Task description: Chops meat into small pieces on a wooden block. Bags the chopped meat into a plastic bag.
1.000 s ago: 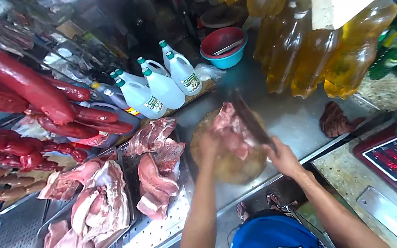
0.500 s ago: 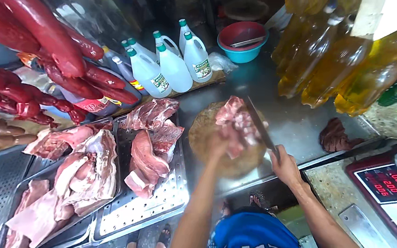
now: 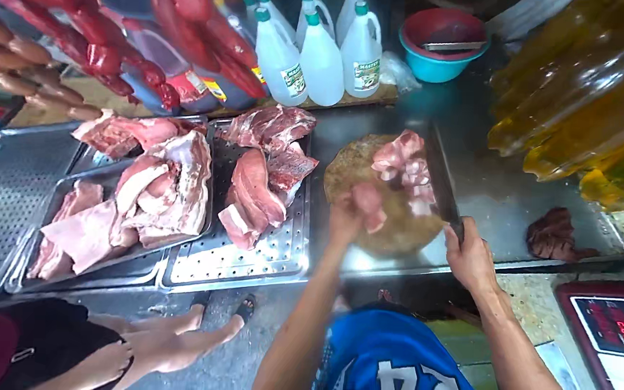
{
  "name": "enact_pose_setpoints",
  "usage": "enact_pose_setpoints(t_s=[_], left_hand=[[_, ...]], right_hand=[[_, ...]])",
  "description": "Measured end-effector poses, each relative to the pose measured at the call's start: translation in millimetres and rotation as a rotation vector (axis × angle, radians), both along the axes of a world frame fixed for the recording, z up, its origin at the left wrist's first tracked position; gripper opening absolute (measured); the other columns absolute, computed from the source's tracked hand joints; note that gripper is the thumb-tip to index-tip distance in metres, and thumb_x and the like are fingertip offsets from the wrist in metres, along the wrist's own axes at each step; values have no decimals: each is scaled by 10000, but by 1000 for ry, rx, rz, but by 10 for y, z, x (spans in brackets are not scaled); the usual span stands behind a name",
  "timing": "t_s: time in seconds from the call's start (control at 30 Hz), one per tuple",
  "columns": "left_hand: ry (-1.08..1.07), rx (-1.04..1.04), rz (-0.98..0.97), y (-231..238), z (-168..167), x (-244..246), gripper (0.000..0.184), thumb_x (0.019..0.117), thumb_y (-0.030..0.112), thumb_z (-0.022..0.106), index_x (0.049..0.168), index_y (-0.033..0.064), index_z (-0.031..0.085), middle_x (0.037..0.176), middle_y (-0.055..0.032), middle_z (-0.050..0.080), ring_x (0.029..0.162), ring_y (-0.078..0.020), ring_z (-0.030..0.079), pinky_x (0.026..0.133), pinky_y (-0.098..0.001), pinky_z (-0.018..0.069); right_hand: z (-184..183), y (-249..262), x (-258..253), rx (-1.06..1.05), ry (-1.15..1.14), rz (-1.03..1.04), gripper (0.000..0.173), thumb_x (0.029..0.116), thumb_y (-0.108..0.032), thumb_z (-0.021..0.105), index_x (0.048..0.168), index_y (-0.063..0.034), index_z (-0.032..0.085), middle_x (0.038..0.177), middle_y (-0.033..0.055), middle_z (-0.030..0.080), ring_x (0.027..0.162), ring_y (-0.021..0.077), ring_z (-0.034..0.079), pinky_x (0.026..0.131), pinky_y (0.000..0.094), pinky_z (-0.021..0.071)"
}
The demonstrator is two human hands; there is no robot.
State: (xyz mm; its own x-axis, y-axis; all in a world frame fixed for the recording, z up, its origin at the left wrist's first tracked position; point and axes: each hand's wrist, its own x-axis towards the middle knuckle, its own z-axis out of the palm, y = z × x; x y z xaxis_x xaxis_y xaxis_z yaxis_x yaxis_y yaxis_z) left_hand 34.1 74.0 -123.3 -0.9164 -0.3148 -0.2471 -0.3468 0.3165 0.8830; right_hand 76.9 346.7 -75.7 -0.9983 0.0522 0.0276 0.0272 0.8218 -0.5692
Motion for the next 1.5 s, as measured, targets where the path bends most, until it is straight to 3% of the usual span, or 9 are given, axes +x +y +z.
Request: enact_pose_setpoints(t_s=[0.17,0.3,0.4,0.53,0.77,1.03,1.13,1.33,1.5], left_hand=[[-14,113,45,121,-39,69,662,890,145,775,1444,-7,446,1264,-210,627,1008,-258,712,898,-418,616],[59,89,106,90,-41,129,639,897,141,750,1447,15,450,1291,-204,612,1004,-258,706,882,-417,612],[139,-26,115,82,-6,150,589,894,126,733,1434,75,501,1339,-216,552,994,-261,686,837,-418,612],[49,-189,-80,149,66,56,654,851,174,766,1470,179,556,1434,-235,500,1158,-341,632,949,-495,574],[-27,-164,-49,169,24,-37,674,852,241,791,1474,188,536,1412,-218,539,1170,-349,630,971,-523,551],[32,-35,-23,36,-22,88,646,890,196,748,1494,218,519,1370,-197,573,1117,-302,654,917,-483,581],[53,19,59,-28,31,183,566,929,168,702,1469,195,533,1383,-193,554,1056,-268,680,875,-437,604],[63,-85,-69,-11,73,135,531,896,176,721,1412,171,596,1341,-187,574,1052,-268,668,884,-445,596],[-14,-188,-154,44,30,-18,619,873,215,750,1464,179,567,1325,-194,609,1166,-327,631,980,-509,544]], right_hand=[[634,-339,34,-331,430,165,381,1062,-285,494,1229,56,529,734,8,631,545,80,609,493,292,568],[1243,-639,42,-526,740,263,396,1096,-359,455,1266,-7,389,761,-14,613,570,97,612,502,320,586],[567,-697,202,-207,434,269,432,1078,-326,473,1226,75,536,711,50,633,573,139,631,546,354,579],[-204,-761,168,200,-358,265,523,1089,-403,409,1464,-47,483,921,160,727,872,351,731,807,545,585],[-493,-605,354,22,61,221,386,1052,-353,489,1178,-21,641,677,47,645,575,186,648,559,391,566],[931,-702,43,-336,617,195,406,1073,-268,484,1190,120,499,732,33,625,569,109,623,520,324,586],[1284,-826,116,-431,745,190,358,1083,-291,470,1205,39,402,742,5,613,567,114,625,509,343,597],[-162,-930,426,159,-333,208,451,1085,-380,427,1383,-55,522,805,118,699,740,305,718,700,502,590],[-411,-811,451,82,-215,209,431,1069,-393,453,1292,-51,591,735,75,672,662,245,690,641,454,582]])
